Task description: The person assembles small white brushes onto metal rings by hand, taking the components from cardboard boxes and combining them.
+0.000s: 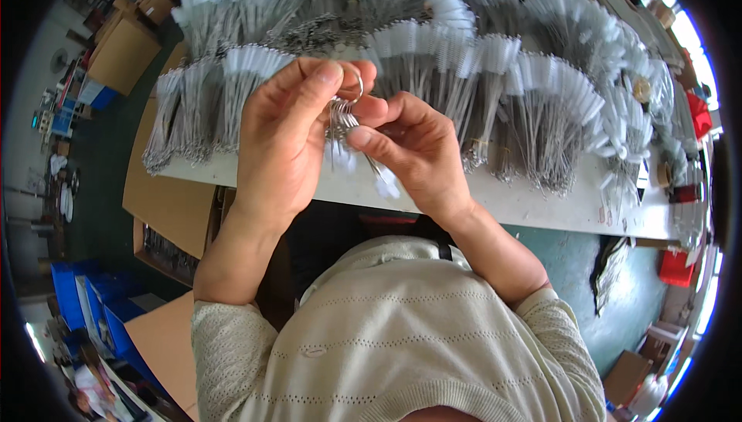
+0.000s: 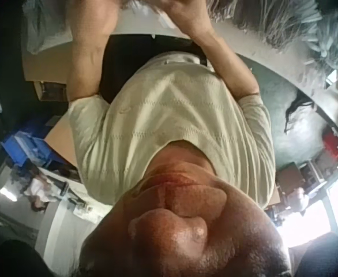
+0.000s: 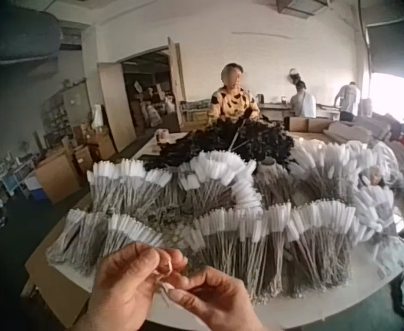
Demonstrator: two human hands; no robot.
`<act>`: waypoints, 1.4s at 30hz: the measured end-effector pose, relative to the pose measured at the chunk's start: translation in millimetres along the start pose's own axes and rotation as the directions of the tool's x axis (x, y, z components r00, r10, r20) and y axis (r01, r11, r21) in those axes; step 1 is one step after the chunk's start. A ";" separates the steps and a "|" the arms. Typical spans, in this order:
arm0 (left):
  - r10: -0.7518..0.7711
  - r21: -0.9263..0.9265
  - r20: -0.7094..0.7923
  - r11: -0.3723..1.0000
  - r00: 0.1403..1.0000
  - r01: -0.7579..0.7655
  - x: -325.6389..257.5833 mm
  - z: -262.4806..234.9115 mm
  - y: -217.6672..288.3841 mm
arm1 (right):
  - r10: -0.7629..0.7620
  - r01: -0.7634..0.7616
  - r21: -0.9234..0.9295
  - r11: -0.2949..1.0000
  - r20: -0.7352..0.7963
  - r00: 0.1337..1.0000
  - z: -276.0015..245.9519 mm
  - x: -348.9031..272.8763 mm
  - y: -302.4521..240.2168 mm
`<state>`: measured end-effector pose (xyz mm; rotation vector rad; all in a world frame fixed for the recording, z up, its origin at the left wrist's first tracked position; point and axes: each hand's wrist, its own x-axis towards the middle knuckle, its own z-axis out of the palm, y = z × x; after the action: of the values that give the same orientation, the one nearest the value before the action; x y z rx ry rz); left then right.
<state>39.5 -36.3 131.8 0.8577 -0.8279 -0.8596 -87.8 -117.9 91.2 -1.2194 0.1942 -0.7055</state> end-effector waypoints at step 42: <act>0.284 0.349 -0.927 0.418 0.244 0.839 -290.7 -319.7 -179.4 | 0.632 -0.525 -0.551 0.649 0.006 0.775 -33.4 -36.1 87.2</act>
<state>147.0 240.4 -229.8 2.3202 0.2205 0.0014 -98.3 -108.7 -8.0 -1.6229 0.6186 0.0682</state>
